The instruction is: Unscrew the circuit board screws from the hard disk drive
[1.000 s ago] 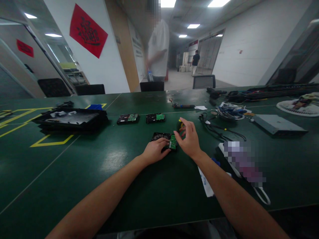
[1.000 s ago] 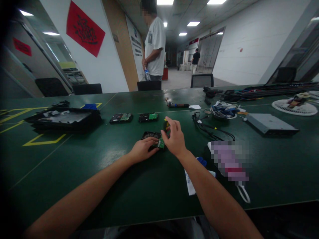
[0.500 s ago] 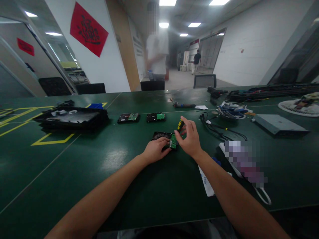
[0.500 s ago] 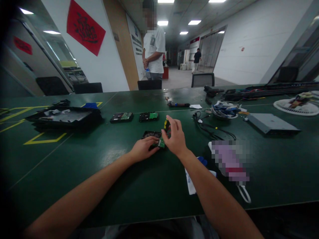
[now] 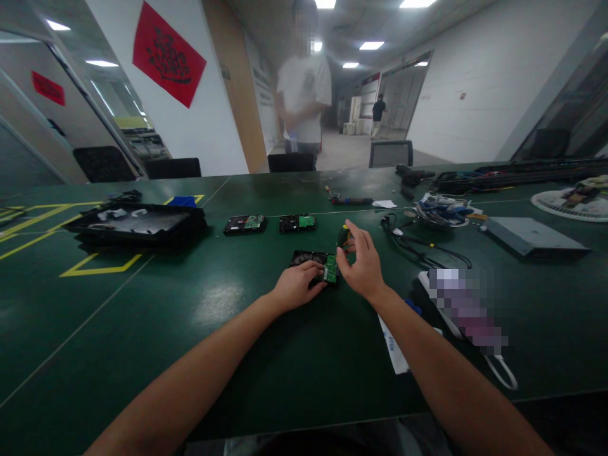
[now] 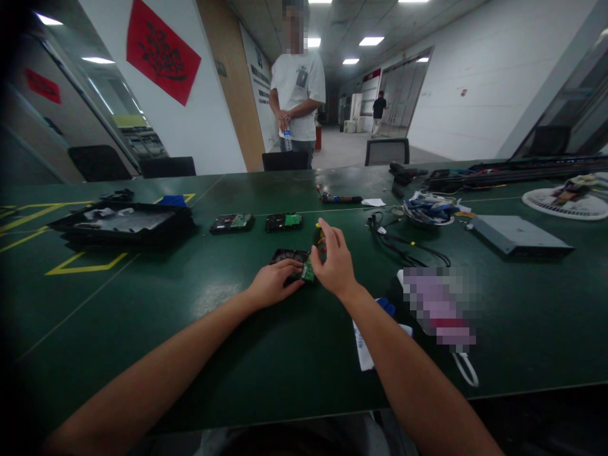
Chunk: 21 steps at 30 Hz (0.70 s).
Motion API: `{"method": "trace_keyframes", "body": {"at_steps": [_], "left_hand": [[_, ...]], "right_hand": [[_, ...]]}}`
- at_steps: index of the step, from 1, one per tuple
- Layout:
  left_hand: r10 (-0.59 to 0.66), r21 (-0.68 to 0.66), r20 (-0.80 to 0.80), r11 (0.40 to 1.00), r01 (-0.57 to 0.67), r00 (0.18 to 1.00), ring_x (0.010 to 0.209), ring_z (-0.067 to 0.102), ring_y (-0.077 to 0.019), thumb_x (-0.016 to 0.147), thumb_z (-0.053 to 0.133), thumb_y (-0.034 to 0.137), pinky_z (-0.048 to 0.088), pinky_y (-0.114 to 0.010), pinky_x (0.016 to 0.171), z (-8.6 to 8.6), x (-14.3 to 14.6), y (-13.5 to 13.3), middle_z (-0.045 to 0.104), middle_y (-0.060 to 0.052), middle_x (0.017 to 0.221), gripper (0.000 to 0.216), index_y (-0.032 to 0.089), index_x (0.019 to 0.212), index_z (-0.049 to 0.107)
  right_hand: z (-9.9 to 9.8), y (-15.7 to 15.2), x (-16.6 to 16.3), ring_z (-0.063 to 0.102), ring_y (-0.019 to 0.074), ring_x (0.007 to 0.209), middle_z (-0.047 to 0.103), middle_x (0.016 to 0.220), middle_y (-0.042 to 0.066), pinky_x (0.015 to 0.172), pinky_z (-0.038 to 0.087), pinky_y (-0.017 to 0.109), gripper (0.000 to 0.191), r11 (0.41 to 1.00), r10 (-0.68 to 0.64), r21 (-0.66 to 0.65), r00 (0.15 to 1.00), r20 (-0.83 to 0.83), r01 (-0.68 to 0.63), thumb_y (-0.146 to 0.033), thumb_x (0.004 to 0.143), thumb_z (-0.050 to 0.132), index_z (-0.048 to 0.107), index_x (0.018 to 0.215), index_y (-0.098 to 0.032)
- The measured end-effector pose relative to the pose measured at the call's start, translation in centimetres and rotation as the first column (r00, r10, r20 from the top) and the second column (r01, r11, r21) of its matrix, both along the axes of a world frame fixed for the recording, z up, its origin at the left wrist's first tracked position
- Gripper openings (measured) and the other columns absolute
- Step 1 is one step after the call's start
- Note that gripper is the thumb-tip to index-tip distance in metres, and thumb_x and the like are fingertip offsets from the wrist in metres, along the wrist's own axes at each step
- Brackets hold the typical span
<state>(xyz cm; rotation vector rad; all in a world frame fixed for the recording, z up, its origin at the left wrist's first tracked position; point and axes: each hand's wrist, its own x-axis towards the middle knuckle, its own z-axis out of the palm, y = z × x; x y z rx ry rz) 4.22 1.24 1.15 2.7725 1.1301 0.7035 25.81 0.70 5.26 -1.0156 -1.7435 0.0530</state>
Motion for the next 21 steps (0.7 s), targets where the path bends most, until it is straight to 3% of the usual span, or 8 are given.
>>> {"method": "trace_keyframes", "body": {"at_steps": [6, 11, 17, 21], "left_hand": [[0.000, -0.001, -0.003, 1.000, 0.000, 1.000, 0.110, 0.070, -0.0237, 0.095, 0.065, 0.037, 0.059, -0.039, 0.098, -0.07, 0.01, 0.07, 0.068, -0.007, 0.130, 0.026, 0.021, 0.116, 0.070], [0.005, -0.009, 0.007, 1.000, -0.005, 1.000, 0.109, 0.070, -0.0233, 0.095, 0.066, 0.037, 0.059, -0.038, 0.098, 0.03, 0.07, -0.01, 0.068, -0.007, 0.129, 0.024, 0.022, 0.114, 0.070], [0.005, 0.001, 0.001, 1.000, -0.005, 1.000, 0.110, 0.070, -0.0242, 0.096, 0.065, 0.037, 0.060, -0.039, 0.096, 0.18, 0.06, -0.14, 0.068, -0.007, 0.129, 0.024, 0.021, 0.113, 0.070], [0.013, 0.000, 0.000, 1.000, -0.013, 1.000, 0.109, 0.070, -0.0239, 0.095, 0.065, 0.038, 0.060, -0.038, 0.097, 0.07, 0.06, -0.07, 0.068, -0.007, 0.130, 0.024, 0.022, 0.113, 0.070]], "right_hand": [[-0.03, 0.02, -0.02, 0.063, 0.0215, 0.090, 0.054, 0.122, 0.011, 0.073, 0.064, 0.040, 0.065, 1.000, -0.014, 0.009, 1.000, 0.005, 0.014, -0.024, 0.092, 0.061, 0.038, 0.153, -0.030], [-0.04, 0.03, -0.01, 0.064, 0.0242, 0.100, 0.054, 0.127, 0.012, 0.082, 0.064, 0.044, 0.068, 1.000, 0.004, 0.012, 1.000, 0.010, -0.004, -0.019, 0.093, 0.057, 0.034, 0.156, -0.031], [-0.13, 0.08, 0.00, 0.065, 0.0212, 0.090, 0.053, 0.124, 0.011, 0.072, 0.064, 0.040, 0.067, 1.000, -0.007, 0.015, 1.000, -0.006, 0.007, -0.023, 0.093, 0.060, 0.036, 0.154, -0.031], [-0.16, 0.08, 0.01, 0.064, 0.0234, 0.096, 0.054, 0.128, 0.012, 0.079, 0.065, 0.043, 0.066, 1.000, -0.009, 0.007, 1.000, 0.013, 0.009, -0.022, 0.094, 0.059, 0.035, 0.155, -0.030]]}}
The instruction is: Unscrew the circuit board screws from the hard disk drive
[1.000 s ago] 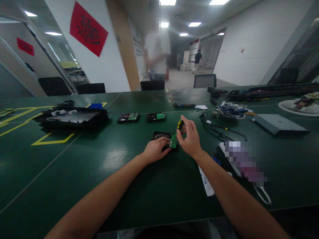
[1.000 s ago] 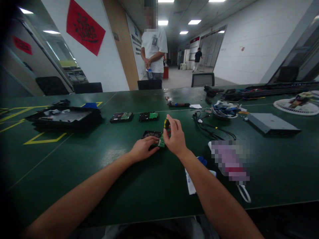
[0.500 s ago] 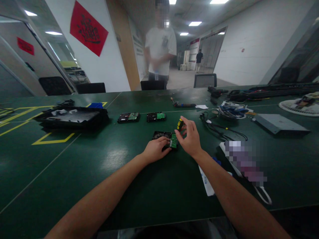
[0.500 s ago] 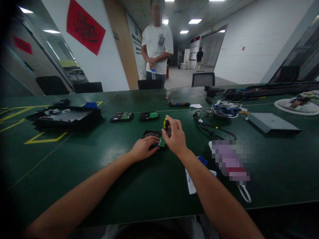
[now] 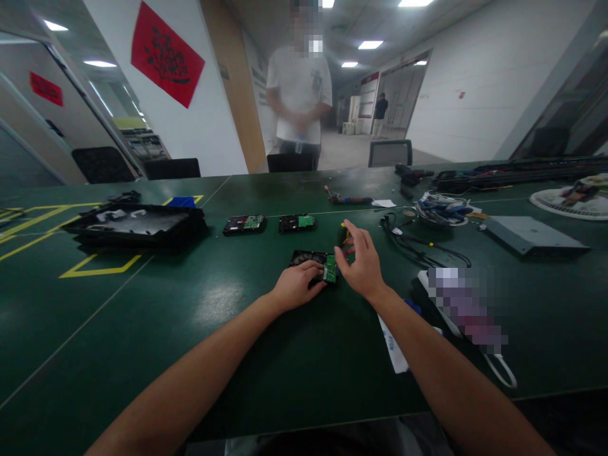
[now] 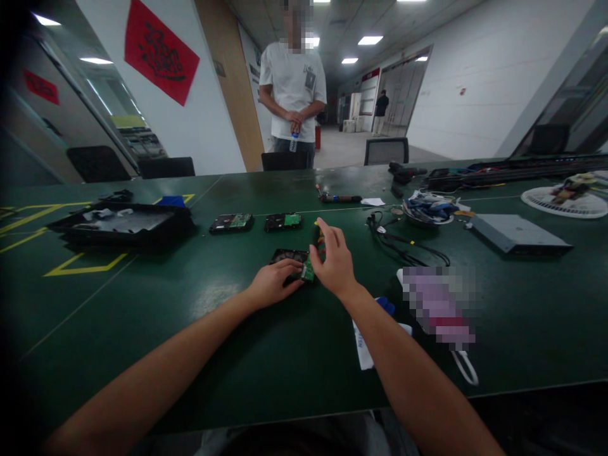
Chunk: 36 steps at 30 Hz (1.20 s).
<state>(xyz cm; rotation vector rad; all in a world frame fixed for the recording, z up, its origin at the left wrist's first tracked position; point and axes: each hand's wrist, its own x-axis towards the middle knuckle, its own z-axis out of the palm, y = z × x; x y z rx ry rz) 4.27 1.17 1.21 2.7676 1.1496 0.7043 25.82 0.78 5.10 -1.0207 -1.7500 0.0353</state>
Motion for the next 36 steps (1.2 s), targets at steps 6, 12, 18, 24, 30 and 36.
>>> {"method": "trace_keyframes", "body": {"at_steps": [6, 12, 18, 24, 30, 36], "left_hand": [[-0.014, 0.006, -0.001, 1.000, 0.014, 1.000, 0.108, 0.071, -0.0239, 0.096, 0.065, 0.038, 0.061, -0.039, 0.094, -0.11, -0.05, 0.11, 0.068, -0.007, 0.130, 0.025, 0.021, 0.114, 0.069], [-0.010, 0.008, -0.004, 1.000, 0.010, 1.000, 0.109, 0.070, -0.0236, 0.096, 0.065, 0.038, 0.060, -0.038, 0.095, -0.04, -0.03, 0.05, 0.068, -0.006, 0.129, 0.025, 0.021, 0.113, 0.069], [0.000, 0.000, -0.010, 1.000, 0.000, 1.000, 0.109, 0.071, -0.0236, 0.095, 0.065, 0.037, 0.060, -0.038, 0.094, -0.06, 0.02, 0.04, 0.068, -0.007, 0.130, 0.024, 0.020, 0.112, 0.070], [-0.008, -0.001, 0.002, 1.000, 0.008, 1.000, 0.109, 0.070, -0.0235, 0.096, 0.065, 0.037, 0.060, -0.038, 0.096, -0.08, -0.02, 0.05, 0.068, -0.006, 0.130, 0.025, 0.020, 0.113, 0.070], [0.001, 0.002, -0.013, 1.000, -0.001, 1.000, 0.108, 0.071, -0.0237, 0.096, 0.064, 0.038, 0.060, -0.037, 0.094, -0.03, -0.03, 0.05, 0.068, -0.007, 0.130, 0.026, 0.020, 0.115, 0.070], [-0.004, -0.001, -0.014, 1.000, 0.004, 1.000, 0.108, 0.070, -0.0233, 0.096, 0.065, 0.038, 0.060, -0.037, 0.096, 0.01, -0.09, 0.06, 0.068, -0.006, 0.130, 0.025, 0.021, 0.114, 0.070]], "right_hand": [[-0.18, 0.11, 0.03, 0.066, 0.0221, 0.091, 0.053, 0.129, 0.013, 0.077, 0.065, 0.043, 0.067, 1.000, -0.026, -0.001, 0.999, -0.028, 0.026, -0.023, 0.093, 0.061, 0.035, 0.154, -0.029], [-0.02, 0.00, -0.10, 0.066, 0.0212, 0.091, 0.054, 0.125, 0.012, 0.078, 0.065, 0.042, 0.065, 1.000, -0.021, 0.003, 1.000, -0.023, 0.021, -0.025, 0.093, 0.062, 0.038, 0.153, -0.029], [-0.16, 0.06, -0.10, 0.067, 0.0223, 0.096, 0.053, 0.131, 0.013, 0.082, 0.065, 0.042, 0.064, 1.000, 0.008, -0.008, 0.999, -0.036, -0.008, -0.023, 0.095, 0.059, 0.037, 0.155, -0.029], [0.11, -0.13, -0.15, 0.067, 0.0190, 0.088, 0.053, 0.123, 0.010, 0.074, 0.064, 0.038, 0.064, 1.000, 0.014, 0.006, 1.000, -0.016, -0.014, -0.025, 0.094, 0.062, 0.040, 0.154, -0.033], [0.27, -0.24, -0.10, 0.066, 0.0219, 0.094, 0.056, 0.125, 0.011, 0.086, 0.063, 0.043, 0.067, 1.000, 0.021, -0.002, 1.000, 0.009, -0.021, -0.020, 0.094, 0.057, 0.035, 0.156, -0.031], [0.24, -0.19, -0.08, 0.065, 0.0190, 0.085, 0.054, 0.119, 0.009, 0.074, 0.063, 0.039, 0.061, 1.000, 0.027, 0.013, 0.999, -0.018, -0.027, -0.024, 0.093, 0.063, 0.044, 0.150, -0.031]]}}
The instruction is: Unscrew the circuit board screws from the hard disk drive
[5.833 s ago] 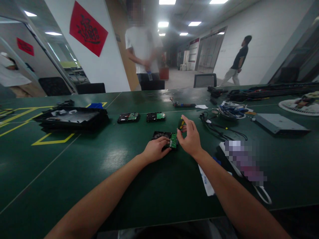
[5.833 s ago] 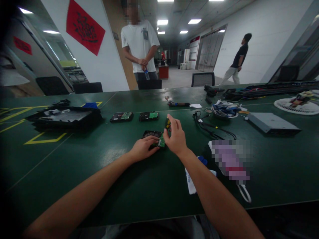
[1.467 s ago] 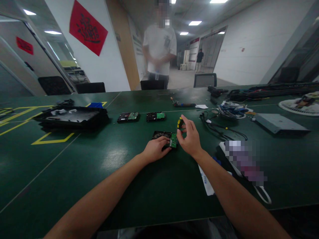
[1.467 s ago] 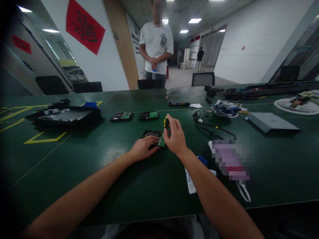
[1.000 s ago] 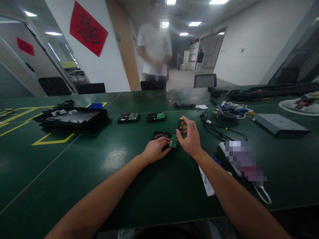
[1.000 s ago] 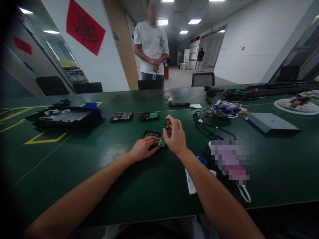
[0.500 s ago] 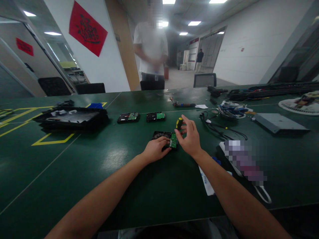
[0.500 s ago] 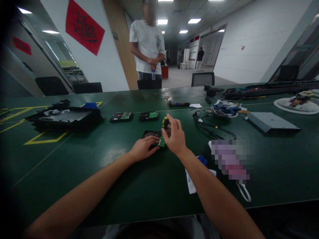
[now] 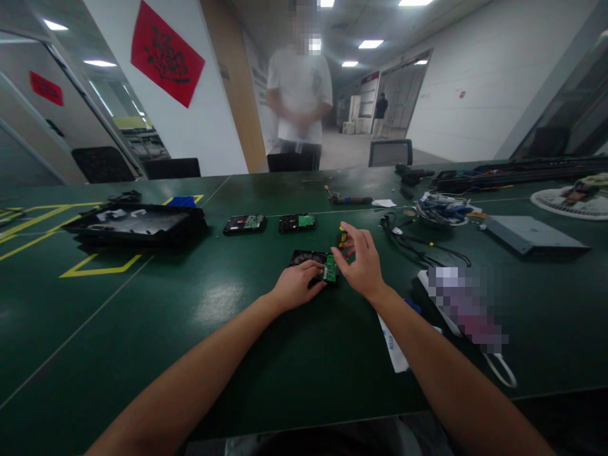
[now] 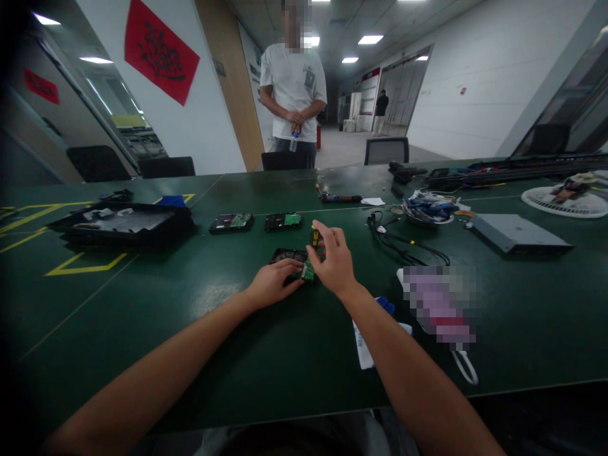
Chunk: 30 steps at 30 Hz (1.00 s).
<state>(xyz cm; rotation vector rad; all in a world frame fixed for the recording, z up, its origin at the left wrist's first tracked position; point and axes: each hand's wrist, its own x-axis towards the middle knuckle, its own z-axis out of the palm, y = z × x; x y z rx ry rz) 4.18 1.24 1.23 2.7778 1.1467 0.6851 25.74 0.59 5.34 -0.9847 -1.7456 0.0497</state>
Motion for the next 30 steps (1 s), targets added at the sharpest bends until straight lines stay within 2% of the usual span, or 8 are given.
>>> {"method": "trace_keyframes", "body": {"at_steps": [7, 13, 19, 22, 26, 30], "left_hand": [[0.004, -0.010, 0.004, 1.000, -0.004, 1.000, 0.107, 0.071, -0.0234, 0.096, 0.065, 0.037, 0.060, -0.038, 0.096, 0.10, 0.03, -0.12, 0.068, -0.007, 0.130, 0.025, 0.020, 0.114, 0.070], [0.002, -0.009, 0.009, 1.000, -0.002, 1.000, 0.111, 0.070, -0.0239, 0.096, 0.065, 0.036, 0.059, -0.039, 0.098, 0.05, 0.06, -0.10, 0.068, -0.006, 0.130, 0.025, 0.020, 0.115, 0.070], [0.003, 0.000, 0.000, 1.000, -0.003, 1.000, 0.107, 0.071, -0.0235, 0.096, 0.065, 0.038, 0.060, -0.039, 0.095, -0.08, 0.09, -0.01, 0.068, -0.007, 0.130, 0.026, 0.020, 0.114, 0.070], [0.009, -0.003, -0.004, 1.000, -0.009, 1.000, 0.107, 0.071, -0.0237, 0.095, 0.065, 0.037, 0.061, -0.038, 0.094, 0.05, 0.13, -0.05, 0.068, -0.006, 0.131, 0.025, 0.020, 0.113, 0.070], [0.015, -0.008, -0.005, 1.000, -0.015, 1.000, 0.109, 0.070, -0.0233, 0.095, 0.066, 0.037, 0.060, -0.037, 0.095, 0.08, 0.17, -0.11, 0.068, -0.006, 0.131, 0.026, 0.021, 0.115, 0.070], [0.009, -0.001, 0.006, 1.000, -0.009, 1.000, 0.109, 0.071, -0.0236, 0.096, 0.065, 0.038, 0.060, -0.038, 0.095, -0.02, 0.17, -0.09, 0.068, -0.006, 0.131, 0.025, 0.021, 0.114, 0.070]], "right_hand": [[-0.02, -0.03, -0.06, 0.066, 0.0231, 0.097, 0.053, 0.131, 0.012, 0.085, 0.064, 0.045, 0.068, 0.999, 0.020, -0.030, 1.000, -0.001, -0.020, -0.018, 0.092, 0.059, 0.037, 0.154, -0.033], [-0.14, 0.09, -0.01, 0.067, 0.0193, 0.086, 0.053, 0.124, 0.010, 0.070, 0.064, 0.037, 0.064, 0.999, 0.014, -0.029, 1.000, 0.005, -0.014, -0.024, 0.092, 0.064, 0.041, 0.151, -0.033], [-0.10, 0.06, 0.01, 0.069, 0.0213, 0.096, 0.052, 0.133, 0.012, 0.081, 0.064, 0.040, 0.064, 0.999, 0.026, -0.043, 0.999, -0.023, -0.027, -0.022, 0.093, 0.059, 0.038, 0.153, -0.031], [-0.18, 0.11, 0.10, 0.068, 0.0203, 0.093, 0.053, 0.132, 0.012, 0.077, 0.064, 0.039, 0.063, 0.999, 0.007, -0.042, 1.000, -0.026, -0.008, -0.023, 0.093, 0.060, 0.039, 0.152, -0.030], [-0.11, 0.10, 0.16, 0.064, 0.0200, 0.087, 0.054, 0.121, 0.010, 0.067, 0.063, 0.037, 0.064, 0.999, -0.033, -0.017, 0.999, 0.008, 0.033, -0.026, 0.091, 0.064, 0.041, 0.150, -0.030], [0.06, -0.02, 0.07, 0.063, 0.0225, 0.093, 0.055, 0.122, 0.010, 0.074, 0.065, 0.041, 0.065, 1.000, -0.013, -0.012, 1.000, 0.019, 0.013, -0.024, 0.093, 0.061, 0.038, 0.153, -0.032]]}}
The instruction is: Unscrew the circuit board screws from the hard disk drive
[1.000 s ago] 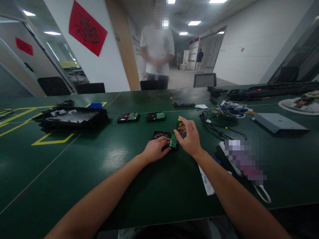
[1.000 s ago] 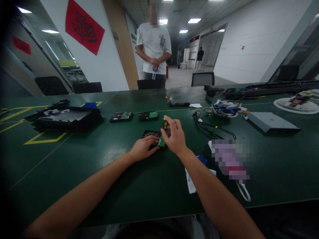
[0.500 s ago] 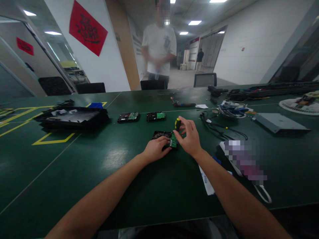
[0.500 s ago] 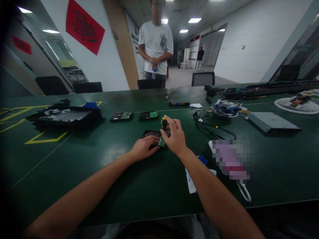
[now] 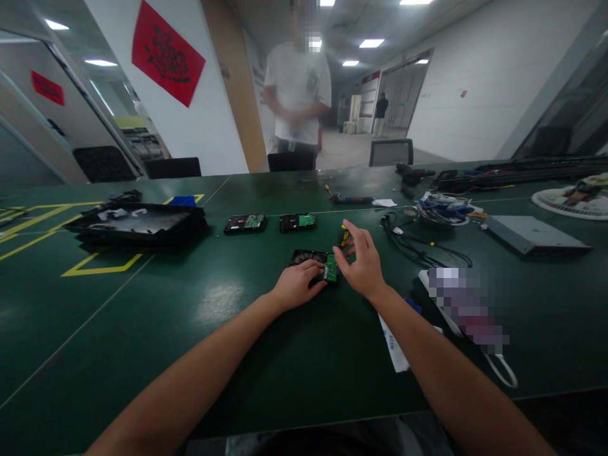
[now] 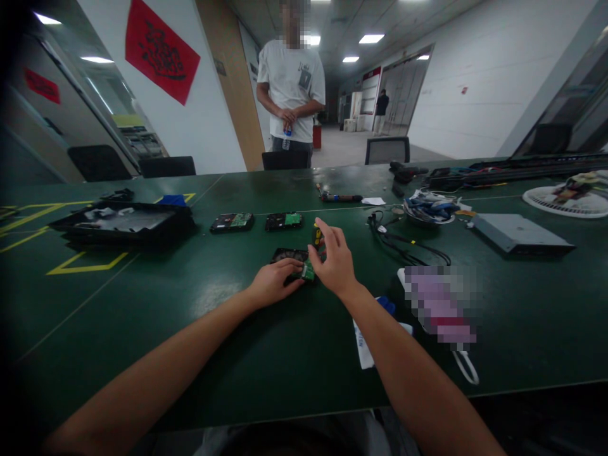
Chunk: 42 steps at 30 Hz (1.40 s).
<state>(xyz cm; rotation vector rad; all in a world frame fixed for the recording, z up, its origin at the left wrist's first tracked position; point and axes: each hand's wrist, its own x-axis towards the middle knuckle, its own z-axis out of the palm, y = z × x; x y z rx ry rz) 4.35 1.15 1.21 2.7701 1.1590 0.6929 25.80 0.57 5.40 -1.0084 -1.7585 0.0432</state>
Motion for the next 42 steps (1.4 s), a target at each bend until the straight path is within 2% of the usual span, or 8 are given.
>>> {"method": "trace_keyframes", "body": {"at_steps": [3, 9, 15, 21, 27, 33, 38, 42], "left_hand": [[-0.004, -0.005, -0.002, 1.000, 0.004, 1.000, 0.108, 0.071, -0.0238, 0.095, 0.065, 0.038, 0.060, -0.038, 0.094, 0.01, -0.02, 0.03, 0.068, -0.007, 0.130, 0.025, 0.021, 0.114, 0.070], [-0.011, -0.006, 0.003, 1.000, 0.011, 1.000, 0.109, 0.070, -0.0230, 0.094, 0.067, 0.036, 0.060, -0.037, 0.095, -0.02, -0.04, 0.11, 0.068, -0.007, 0.130, 0.025, 0.022, 0.114, 0.070], [-0.007, -0.005, -0.002, 1.000, 0.007, 1.000, 0.107, 0.071, -0.0232, 0.095, 0.066, 0.037, 0.060, -0.038, 0.096, 0.12, 0.11, 0.01, 0.068, -0.007, 0.129, 0.025, 0.021, 0.113, 0.070], [-0.002, -0.016, -0.008, 1.000, 0.002, 1.000, 0.109, 0.070, -0.0236, 0.095, 0.066, 0.037, 0.060, -0.038, 0.096, 0.34, 0.10, -0.05, 0.068, -0.006, 0.130, 0.024, 0.021, 0.112, 0.071], [0.002, -0.015, -0.008, 1.000, -0.002, 1.000, 0.108, 0.071, -0.0235, 0.095, 0.066, 0.037, 0.060, -0.037, 0.095, 0.37, 0.03, -0.13, 0.068, -0.007, 0.130, 0.024, 0.022, 0.112, 0.071], [-0.002, -0.013, -0.001, 1.000, 0.002, 1.000, 0.110, 0.070, -0.0235, 0.094, 0.067, 0.037, 0.059, -0.038, 0.098, 0.20, 0.00, -0.03, 0.068, -0.007, 0.129, 0.024, 0.022, 0.113, 0.071], [0.001, -0.012, -0.003, 1.000, -0.001, 1.000, 0.108, 0.071, -0.0242, 0.095, 0.066, 0.037, 0.061, -0.039, 0.095, 0.07, -0.08, 0.00, 0.068, -0.007, 0.130, 0.025, 0.021, 0.113, 0.070], [-0.005, -0.008, 0.001, 1.000, 0.005, 1.000, 0.109, 0.070, -0.0239, 0.095, 0.066, 0.036, 0.060, -0.039, 0.097, 0.13, -0.10, -0.02, 0.068, -0.007, 0.129, 0.024, 0.021, 0.113, 0.071]], "right_hand": [[0.01, -0.01, -0.03, 0.064, 0.0238, 0.097, 0.055, 0.126, 0.012, 0.080, 0.065, 0.044, 0.068, 1.000, 0.005, -0.004, 1.000, -0.002, -0.005, -0.020, 0.093, 0.058, 0.034, 0.156, -0.032], [-0.02, 0.06, 0.04, 0.065, 0.0190, 0.085, 0.056, 0.121, 0.010, 0.067, 0.065, 0.036, 0.064, 1.000, -0.014, 0.002, 1.000, -0.027, 0.014, -0.024, 0.091, 0.064, 0.041, 0.150, -0.032], [-0.15, 0.12, 0.05, 0.068, 0.0209, 0.095, 0.057, 0.131, 0.011, 0.082, 0.065, 0.041, 0.063, 1.000, 0.001, 0.009, 0.999, -0.035, -0.001, -0.020, 0.092, 0.060, 0.040, 0.151, -0.029], [-0.10, 0.18, 0.16, 0.066, 0.0209, 0.087, 0.057, 0.123, 0.010, 0.070, 0.065, 0.040, 0.062, 0.999, -0.033, 0.008, 0.999, -0.028, 0.033, -0.027, 0.092, 0.064, 0.041, 0.150, -0.031], [-0.06, 0.09, 0.04, 0.066, 0.0238, 0.097, 0.058, 0.127, 0.011, 0.085, 0.064, 0.046, 0.066, 1.000, -0.010, -0.002, 1.000, -0.009, 0.010, -0.021, 0.094, 0.058, 0.035, 0.155, -0.032], [-0.21, 0.24, 0.10, 0.065, 0.0211, 0.086, 0.057, 0.121, 0.010, 0.071, 0.063, 0.041, 0.061, 0.999, -0.040, 0.004, 0.999, -0.018, 0.040, -0.026, 0.092, 0.063, 0.042, 0.149, -0.031], [-0.18, 0.25, 0.06, 0.067, 0.0228, 0.096, 0.057, 0.129, 0.012, 0.086, 0.063, 0.046, 0.061, 1.000, -0.015, 0.012, 1.000, -0.021, 0.015, -0.022, 0.095, 0.058, 0.038, 0.152, -0.029], [-0.27, 0.31, 0.04, 0.067, 0.0218, 0.091, 0.057, 0.125, 0.011, 0.080, 0.064, 0.043, 0.061, 1.000, -0.023, 0.016, 1.000, -0.021, 0.023, -0.024, 0.095, 0.060, 0.038, 0.151, -0.029]]}}
